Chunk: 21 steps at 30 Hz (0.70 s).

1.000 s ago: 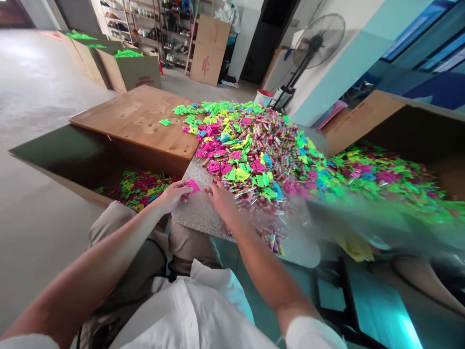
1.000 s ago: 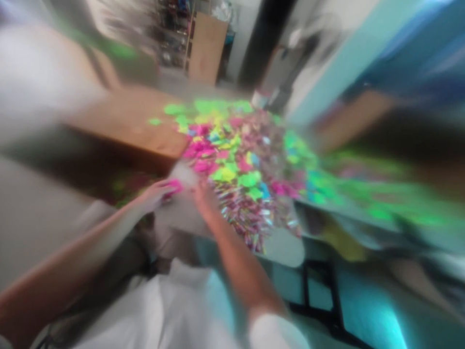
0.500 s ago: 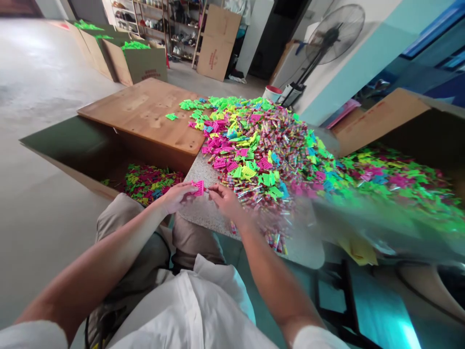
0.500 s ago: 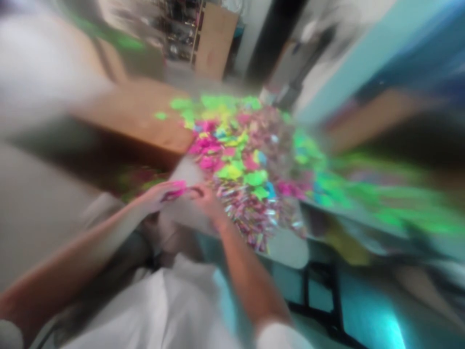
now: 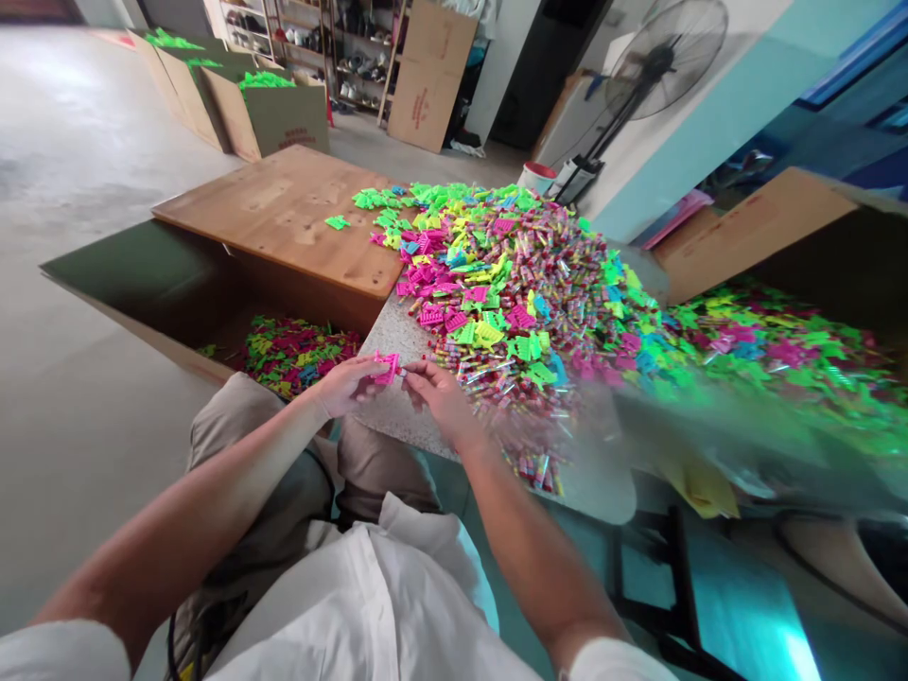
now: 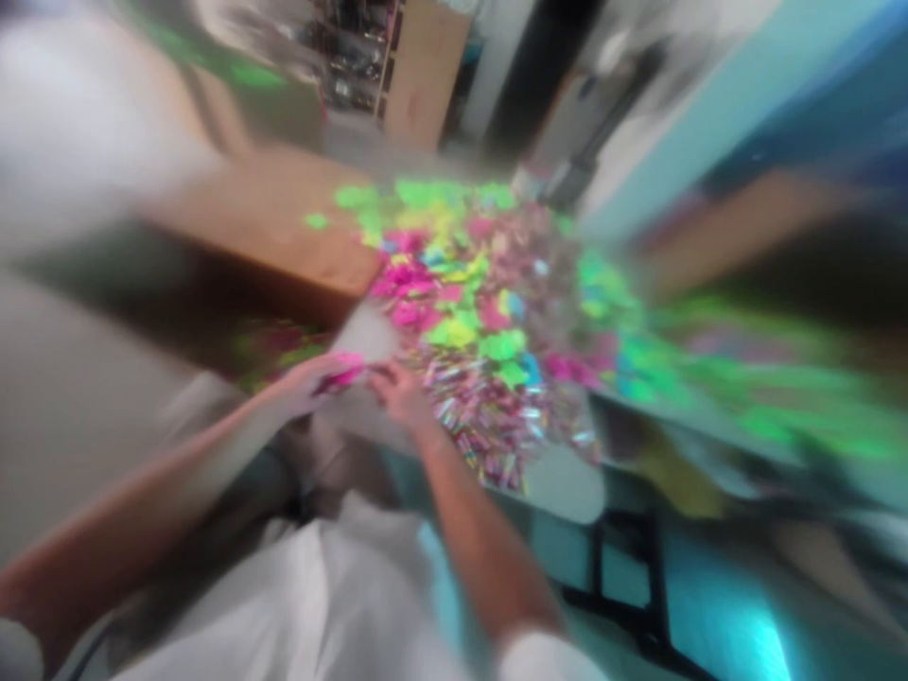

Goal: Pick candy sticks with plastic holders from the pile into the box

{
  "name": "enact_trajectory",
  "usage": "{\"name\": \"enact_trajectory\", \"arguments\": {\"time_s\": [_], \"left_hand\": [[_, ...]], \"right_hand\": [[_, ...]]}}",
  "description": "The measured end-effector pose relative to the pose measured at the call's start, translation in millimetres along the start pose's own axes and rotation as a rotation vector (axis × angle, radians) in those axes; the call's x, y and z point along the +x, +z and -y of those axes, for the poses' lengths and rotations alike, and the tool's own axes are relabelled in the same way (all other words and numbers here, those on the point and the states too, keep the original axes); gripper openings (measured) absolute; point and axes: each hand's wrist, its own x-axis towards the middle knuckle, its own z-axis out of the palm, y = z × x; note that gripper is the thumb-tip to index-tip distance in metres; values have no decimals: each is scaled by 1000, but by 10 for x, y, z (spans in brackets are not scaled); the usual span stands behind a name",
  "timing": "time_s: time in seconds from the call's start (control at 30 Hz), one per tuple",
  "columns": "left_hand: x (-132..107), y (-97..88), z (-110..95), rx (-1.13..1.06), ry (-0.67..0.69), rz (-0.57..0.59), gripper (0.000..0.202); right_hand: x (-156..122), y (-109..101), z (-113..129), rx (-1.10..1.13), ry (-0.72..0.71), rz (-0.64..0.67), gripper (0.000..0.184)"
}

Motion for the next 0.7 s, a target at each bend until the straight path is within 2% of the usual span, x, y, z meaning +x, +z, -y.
{"name": "enact_trajectory", "arguments": {"time_s": [0.13,0.3,0.5,0.7], "left_hand": [[-31,49,-11,6,-2,-53,26],[-56,87,-16,8,18,-35,27],[-37,77,-1,10,28,-78,28],[-84,123,-29,73,49,-26,30]], "right_hand": [[-19,28,25,-13,-72,-39,31],[-36,47,41,-93,-138,-96,29],[-61,38,64,-165,-136,-94,29],[-67,52,58,-63,-68,-109,33]]}}
